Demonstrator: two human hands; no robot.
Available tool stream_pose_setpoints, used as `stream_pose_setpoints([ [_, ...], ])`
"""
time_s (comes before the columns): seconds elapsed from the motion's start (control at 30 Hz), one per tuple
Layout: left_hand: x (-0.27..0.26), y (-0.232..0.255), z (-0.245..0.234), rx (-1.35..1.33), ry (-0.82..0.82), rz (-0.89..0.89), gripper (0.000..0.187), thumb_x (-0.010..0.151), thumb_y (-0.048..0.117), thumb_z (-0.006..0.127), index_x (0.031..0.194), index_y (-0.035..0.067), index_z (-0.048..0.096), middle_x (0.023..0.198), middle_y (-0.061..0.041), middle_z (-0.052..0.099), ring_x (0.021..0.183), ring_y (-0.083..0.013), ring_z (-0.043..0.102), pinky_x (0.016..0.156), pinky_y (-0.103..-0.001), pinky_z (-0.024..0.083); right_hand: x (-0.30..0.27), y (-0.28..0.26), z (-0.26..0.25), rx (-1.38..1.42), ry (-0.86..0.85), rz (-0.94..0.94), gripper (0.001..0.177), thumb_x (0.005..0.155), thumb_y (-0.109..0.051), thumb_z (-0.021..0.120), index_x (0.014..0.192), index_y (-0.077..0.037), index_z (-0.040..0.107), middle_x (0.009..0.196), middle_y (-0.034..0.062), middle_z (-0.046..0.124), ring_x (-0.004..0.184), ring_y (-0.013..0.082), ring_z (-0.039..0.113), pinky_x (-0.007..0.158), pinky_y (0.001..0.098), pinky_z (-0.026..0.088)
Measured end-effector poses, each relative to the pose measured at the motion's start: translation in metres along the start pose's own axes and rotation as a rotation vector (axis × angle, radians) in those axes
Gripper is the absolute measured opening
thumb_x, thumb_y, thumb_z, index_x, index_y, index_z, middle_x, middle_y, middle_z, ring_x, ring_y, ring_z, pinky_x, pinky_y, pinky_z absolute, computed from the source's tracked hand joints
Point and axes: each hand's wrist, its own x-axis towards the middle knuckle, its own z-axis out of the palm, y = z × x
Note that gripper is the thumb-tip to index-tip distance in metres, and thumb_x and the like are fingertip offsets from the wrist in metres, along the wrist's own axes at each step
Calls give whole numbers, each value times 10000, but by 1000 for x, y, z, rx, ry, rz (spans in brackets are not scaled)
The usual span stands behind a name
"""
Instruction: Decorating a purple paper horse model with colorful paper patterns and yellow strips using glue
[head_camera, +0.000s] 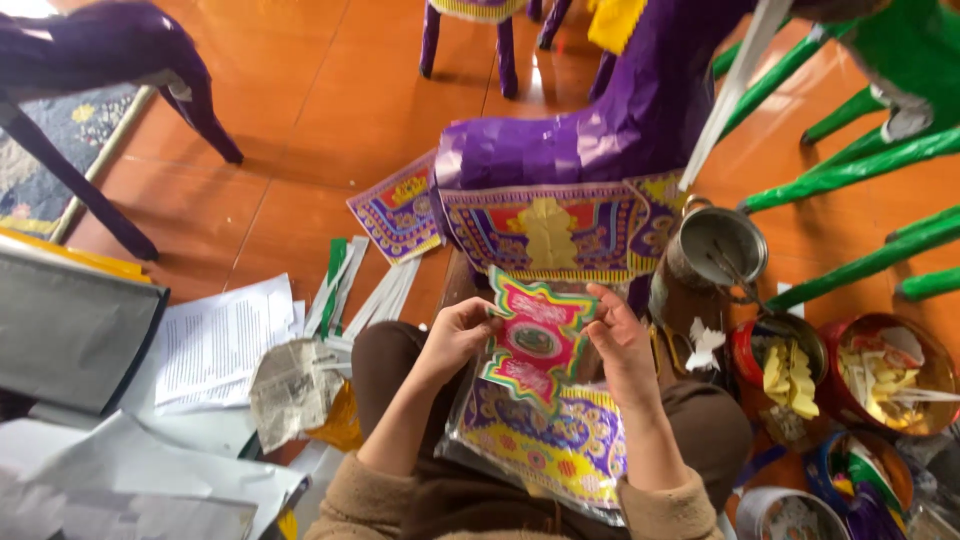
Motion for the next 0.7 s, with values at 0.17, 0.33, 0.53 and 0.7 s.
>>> stream_pose_setpoints([
  [0.17, 22, 11, -5, -60, 193, 47, 134, 822, -7, 722, 937, 60, 734, 711, -15, 675, 694, -68, 575, 686, -242, 508, 20, -49, 35, -208, -107, -15, 339, 841, -247, 735, 1124, -62, 709, 867, 149, 734, 756, 169, 659, 670, 276, 501],
  [0.33, 31, 51, -15, -161, 365, 22, 63, 855, 65, 696, 904, 36, 721, 641, -16, 638, 605, -77, 532, 602, -234, 481, 55, -47, 65, -415, -54, -137, 231, 817, -124, 750, 1046, -95, 757, 878, 94, 770, 787, 111, 649, 667, 236, 504],
  [0.53, 73, 79, -26, -282, 386, 36, 97, 857, 117, 753, 845, 28, 718, 675, -31, 680, 633, -74, 545, 619, -228, 490, 106, -86, 99, -517, 19, -190, 127, 898, -106, 657, 775, -79, 673, 612, 40, 611, 615, 126, 569, 624, 290, 492],
  [0.7, 153, 106, -36, 114, 521, 275, 536, 786, 440, 775, 1054, 13, 595, 1004, -213, 625, 930, -406, 641, 835, -518, 543, 182, -122, 94, -980, 129, -545, 257, 1019, -167, 552, 776, -88, 581, 584, 135, 580, 544, 334, 598, 568, 407, 451],
])
